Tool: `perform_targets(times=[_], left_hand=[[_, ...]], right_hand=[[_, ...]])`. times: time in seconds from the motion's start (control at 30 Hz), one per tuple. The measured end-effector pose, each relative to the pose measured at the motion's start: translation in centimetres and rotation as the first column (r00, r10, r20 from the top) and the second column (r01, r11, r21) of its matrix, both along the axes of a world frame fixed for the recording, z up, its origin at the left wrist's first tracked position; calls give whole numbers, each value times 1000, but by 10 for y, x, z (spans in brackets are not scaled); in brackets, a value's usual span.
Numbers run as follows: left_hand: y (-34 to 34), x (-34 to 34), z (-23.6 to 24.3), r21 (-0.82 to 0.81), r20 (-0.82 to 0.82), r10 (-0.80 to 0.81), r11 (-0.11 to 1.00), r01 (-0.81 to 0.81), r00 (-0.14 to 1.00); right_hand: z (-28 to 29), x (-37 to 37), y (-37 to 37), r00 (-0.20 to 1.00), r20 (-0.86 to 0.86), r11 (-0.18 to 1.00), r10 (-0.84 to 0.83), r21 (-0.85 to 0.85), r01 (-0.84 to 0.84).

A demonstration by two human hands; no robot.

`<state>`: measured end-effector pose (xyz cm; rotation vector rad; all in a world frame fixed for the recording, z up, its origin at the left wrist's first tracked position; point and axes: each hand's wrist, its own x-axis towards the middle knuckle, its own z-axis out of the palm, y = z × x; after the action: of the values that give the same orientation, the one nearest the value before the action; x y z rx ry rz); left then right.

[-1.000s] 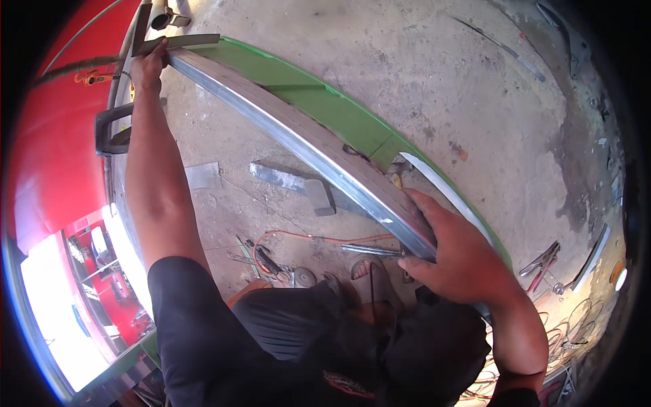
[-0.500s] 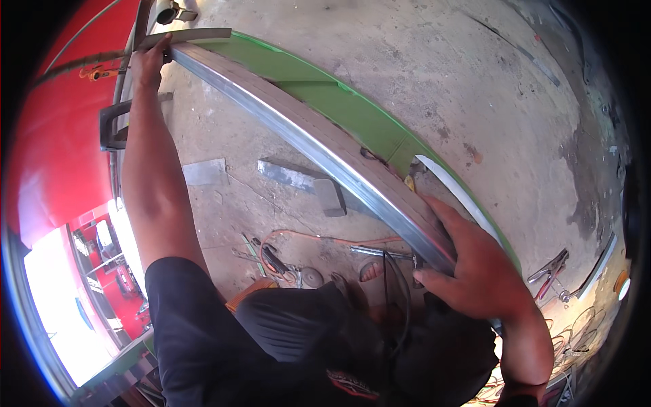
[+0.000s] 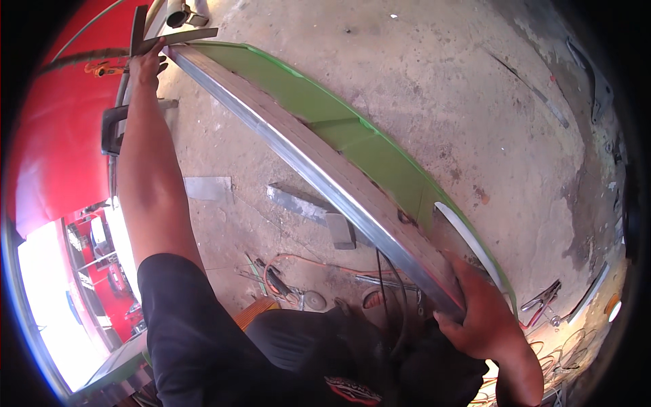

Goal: Measuring, hammering, and grinding metal strips to fit and assemble a metal frame part.

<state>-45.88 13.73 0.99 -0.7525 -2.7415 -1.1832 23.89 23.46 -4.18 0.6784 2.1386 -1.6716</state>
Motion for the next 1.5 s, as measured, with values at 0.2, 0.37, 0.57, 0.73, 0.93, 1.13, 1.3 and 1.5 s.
perform_targets(times=[0.2,0.37,0.57,0.73,0.93,1.13,1.3,1.5], left_hand=[[16,-32,-14,-43,-22,-4,999,3,1000],[26,-33,-7,-155,-110,-81,986,64,991],[26,-51,-7,-43,114,-129,990,135,985],[30,-57,0,-166,15,-149,975,150,989],[24,-61,1,-186,70,-136,971,147,988],[24,-54,2,-158,82,-154,974,165,985],[21,-52,5,-153,68,-172,972,180,983],[20,-50,-1,-166,75,-129,976,140,989]], right_hand=[[3,-5,10,998,51,999,46,-20,-45],[3,-5,18,995,75,996,63,-62,-58],[2,-5,23,994,86,994,75,-83,-68],[-3,0,24,991,104,991,85,-112,-73],[-3,1,18,998,58,999,-14,-35,16],[3,-5,19,995,101,999,-7,-44,12],[0,-3,18,997,68,994,-21,-107,28],[-5,-1,18,997,76,990,6,-140,5]])
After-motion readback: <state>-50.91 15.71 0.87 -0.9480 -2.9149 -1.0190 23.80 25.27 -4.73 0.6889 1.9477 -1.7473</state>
